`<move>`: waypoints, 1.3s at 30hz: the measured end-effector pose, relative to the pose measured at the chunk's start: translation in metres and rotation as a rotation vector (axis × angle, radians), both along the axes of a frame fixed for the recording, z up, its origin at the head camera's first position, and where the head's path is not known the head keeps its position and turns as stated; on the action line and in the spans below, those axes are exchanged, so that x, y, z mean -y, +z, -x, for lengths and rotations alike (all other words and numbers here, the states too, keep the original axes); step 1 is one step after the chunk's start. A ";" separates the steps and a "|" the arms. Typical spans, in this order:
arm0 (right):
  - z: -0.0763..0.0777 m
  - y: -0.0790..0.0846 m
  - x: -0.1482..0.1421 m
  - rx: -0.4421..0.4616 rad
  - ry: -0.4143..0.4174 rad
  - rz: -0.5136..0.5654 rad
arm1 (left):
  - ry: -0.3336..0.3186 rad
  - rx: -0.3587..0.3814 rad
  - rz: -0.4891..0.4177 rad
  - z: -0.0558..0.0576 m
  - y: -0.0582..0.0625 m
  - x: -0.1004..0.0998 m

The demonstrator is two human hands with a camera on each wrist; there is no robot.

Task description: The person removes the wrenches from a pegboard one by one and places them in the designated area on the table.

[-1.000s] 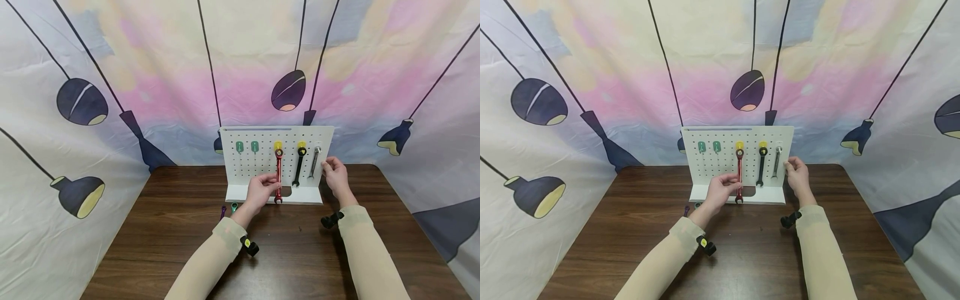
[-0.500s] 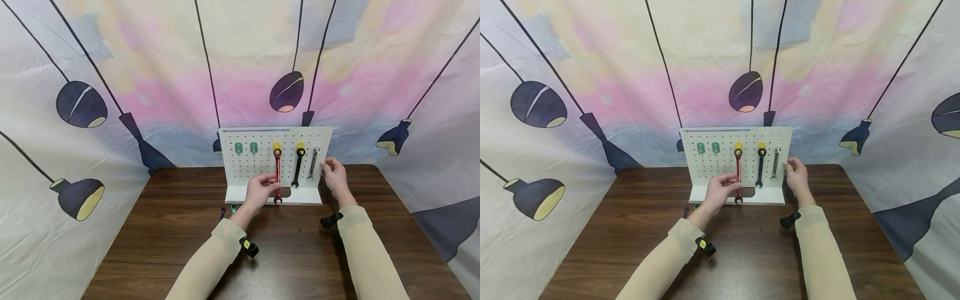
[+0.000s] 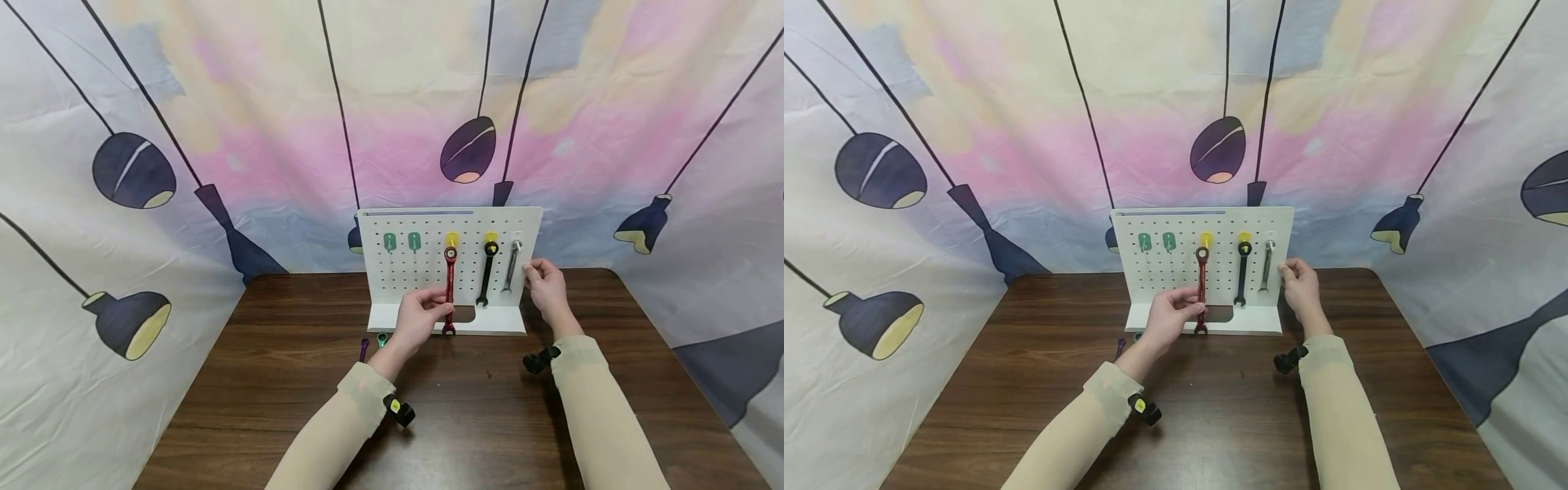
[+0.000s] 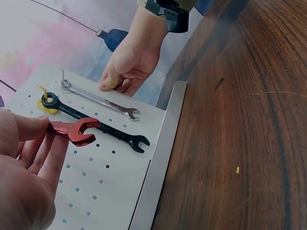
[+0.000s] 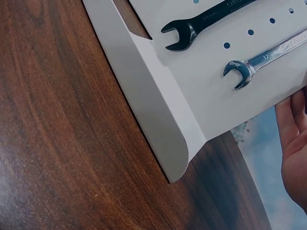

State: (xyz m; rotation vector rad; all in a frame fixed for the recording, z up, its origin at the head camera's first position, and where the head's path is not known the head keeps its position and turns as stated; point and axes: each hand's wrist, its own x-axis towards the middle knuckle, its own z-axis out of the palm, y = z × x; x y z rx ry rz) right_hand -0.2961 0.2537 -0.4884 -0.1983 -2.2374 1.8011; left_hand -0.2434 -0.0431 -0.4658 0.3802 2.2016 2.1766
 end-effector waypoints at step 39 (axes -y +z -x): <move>0.001 -0.002 0.001 -0.003 -0.013 0.006 | -0.095 0.035 0.138 -0.034 -0.023 0.048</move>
